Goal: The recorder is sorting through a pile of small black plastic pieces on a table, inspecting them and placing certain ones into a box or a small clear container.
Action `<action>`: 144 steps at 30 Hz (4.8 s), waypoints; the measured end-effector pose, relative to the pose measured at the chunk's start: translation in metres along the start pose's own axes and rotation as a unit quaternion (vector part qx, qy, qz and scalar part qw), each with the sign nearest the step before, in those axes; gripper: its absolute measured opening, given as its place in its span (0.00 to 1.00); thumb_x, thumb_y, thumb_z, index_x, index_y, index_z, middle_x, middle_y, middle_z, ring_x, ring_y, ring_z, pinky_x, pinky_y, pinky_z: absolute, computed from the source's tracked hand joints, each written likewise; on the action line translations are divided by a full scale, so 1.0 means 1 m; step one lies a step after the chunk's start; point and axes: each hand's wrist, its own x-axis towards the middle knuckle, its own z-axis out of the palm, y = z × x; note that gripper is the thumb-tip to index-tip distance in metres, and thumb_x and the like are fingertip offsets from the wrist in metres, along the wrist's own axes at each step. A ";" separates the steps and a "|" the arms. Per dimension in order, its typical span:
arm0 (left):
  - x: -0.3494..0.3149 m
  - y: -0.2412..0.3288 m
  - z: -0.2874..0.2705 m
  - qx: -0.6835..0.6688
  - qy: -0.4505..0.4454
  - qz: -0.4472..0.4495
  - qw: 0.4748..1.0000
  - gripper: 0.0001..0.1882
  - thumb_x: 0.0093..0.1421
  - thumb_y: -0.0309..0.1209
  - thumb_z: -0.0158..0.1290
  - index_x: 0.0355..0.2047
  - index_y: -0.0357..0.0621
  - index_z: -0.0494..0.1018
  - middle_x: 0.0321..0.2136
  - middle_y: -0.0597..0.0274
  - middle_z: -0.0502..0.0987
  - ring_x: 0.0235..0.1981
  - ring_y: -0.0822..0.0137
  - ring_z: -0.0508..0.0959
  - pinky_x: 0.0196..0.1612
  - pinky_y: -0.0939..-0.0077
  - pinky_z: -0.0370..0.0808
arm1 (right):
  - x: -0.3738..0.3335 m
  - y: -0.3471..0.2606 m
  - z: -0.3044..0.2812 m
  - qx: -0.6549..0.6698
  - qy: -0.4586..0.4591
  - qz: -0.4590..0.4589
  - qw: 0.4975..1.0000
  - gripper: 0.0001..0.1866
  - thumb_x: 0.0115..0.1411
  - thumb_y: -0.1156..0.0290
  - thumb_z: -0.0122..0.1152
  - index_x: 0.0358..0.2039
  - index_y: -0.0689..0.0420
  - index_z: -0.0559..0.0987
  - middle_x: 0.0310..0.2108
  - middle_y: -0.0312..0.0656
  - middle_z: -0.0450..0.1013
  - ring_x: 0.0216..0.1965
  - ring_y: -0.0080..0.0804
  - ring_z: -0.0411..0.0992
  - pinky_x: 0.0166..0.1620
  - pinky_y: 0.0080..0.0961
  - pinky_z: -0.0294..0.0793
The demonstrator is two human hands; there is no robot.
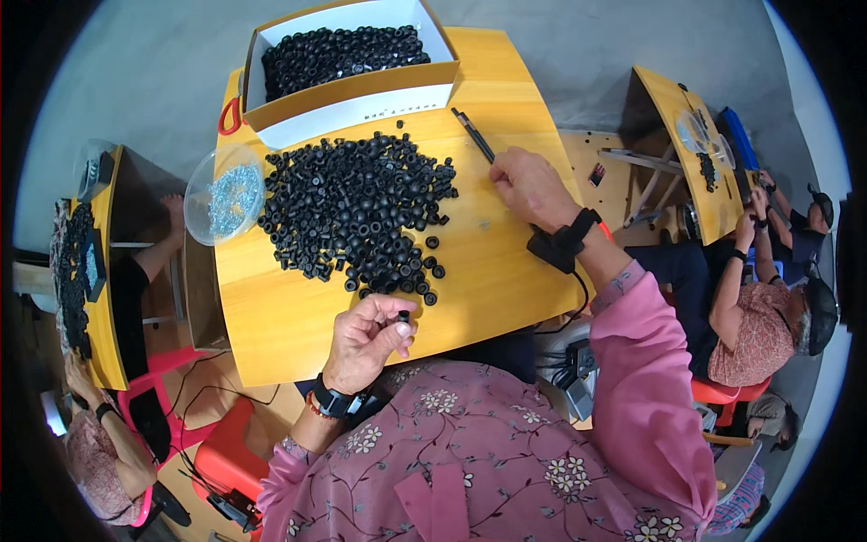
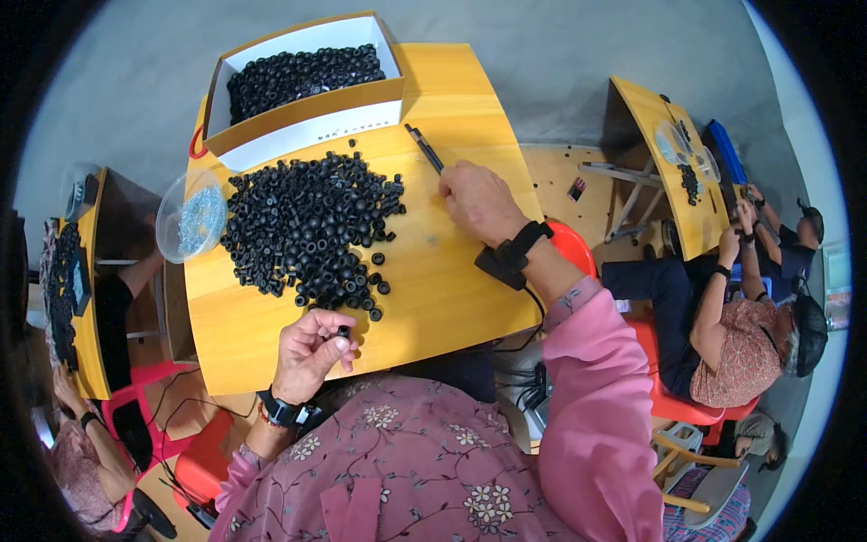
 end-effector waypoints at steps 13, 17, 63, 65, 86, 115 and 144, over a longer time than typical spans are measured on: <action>0.000 -0.007 -0.003 -0.028 0.006 0.018 0.999 0.15 0.63 0.26 0.57 0.49 0.35 0.72 0.34 0.56 0.80 0.27 0.73 0.78 0.33 0.78 0.79 | -0.071 -0.100 0.022 0.540 -0.111 0.014 0.834 0.06 0.60 0.79 0.60 0.38 0.60 0.78 0.32 0.31 0.73 0.33 0.15 0.70 0.36 0.16 0.71; 0.000 -0.003 0.002 -0.054 0.023 0.027 0.998 0.13 0.63 0.25 0.57 0.47 0.35 0.71 0.34 0.56 0.79 0.29 0.72 0.79 0.33 0.78 0.79 | -0.091 -0.123 0.049 0.625 -0.099 -0.020 0.774 0.05 0.61 0.80 0.61 0.39 0.63 0.79 0.33 0.34 0.73 0.32 0.16 0.73 0.36 0.15 0.73; -0.001 -0.007 0.000 -0.049 0.045 0.044 0.997 0.11 0.64 0.21 0.54 0.47 0.35 0.72 0.36 0.57 0.79 0.34 0.74 0.79 0.35 0.80 0.79 | -0.034 -0.058 0.036 0.124 0.056 -0.094 0.986 0.07 0.57 0.74 0.59 0.35 0.61 0.79 0.33 0.51 0.72 0.35 0.51 0.73 0.38 0.42 0.73; -0.001 -0.008 -0.001 -0.047 0.045 0.038 0.997 0.11 0.65 0.22 0.53 0.47 0.35 0.72 0.36 0.58 0.79 0.34 0.74 0.79 0.35 0.80 0.79 | -0.031 -0.062 0.035 0.086 0.027 -0.090 0.992 0.07 0.57 0.73 0.59 0.36 0.60 0.79 0.32 0.50 0.72 0.35 0.51 0.73 0.39 0.43 0.73; 0.001 -0.013 -0.004 -0.081 0.048 0.073 0.993 0.10 0.64 0.22 0.55 0.45 0.35 0.71 0.36 0.59 0.79 0.32 0.73 0.79 0.34 0.79 0.79 | -0.078 -0.124 0.031 0.268 -0.062 -0.197 0.941 0.05 0.55 0.79 0.61 0.33 0.60 0.78 0.28 0.42 0.74 0.30 0.39 0.75 0.32 0.28 0.72; 0.003 -0.017 -0.004 -0.099 0.052 0.100 0.989 0.10 0.62 0.19 0.56 0.43 0.36 0.69 0.36 0.57 0.79 0.35 0.71 0.80 0.35 0.78 0.81 | -0.088 -0.134 0.043 0.467 -0.052 -0.074 0.880 0.04 0.58 0.80 0.61 0.35 0.62 0.81 0.26 0.39 0.72 0.27 0.24 0.75 0.31 0.20 0.73; 0.003 -0.013 -0.004 -0.094 0.047 0.096 0.990 0.12 0.58 0.14 0.57 0.38 0.39 0.68 0.33 0.62 0.77 0.32 0.74 0.80 0.33 0.78 0.82 | -0.088 -0.131 0.042 0.343 -0.028 -0.202 0.917 0.04 0.55 0.78 0.61 0.33 0.59 0.80 0.25 0.41 0.71 0.29 0.38 0.71 0.30 0.32 0.70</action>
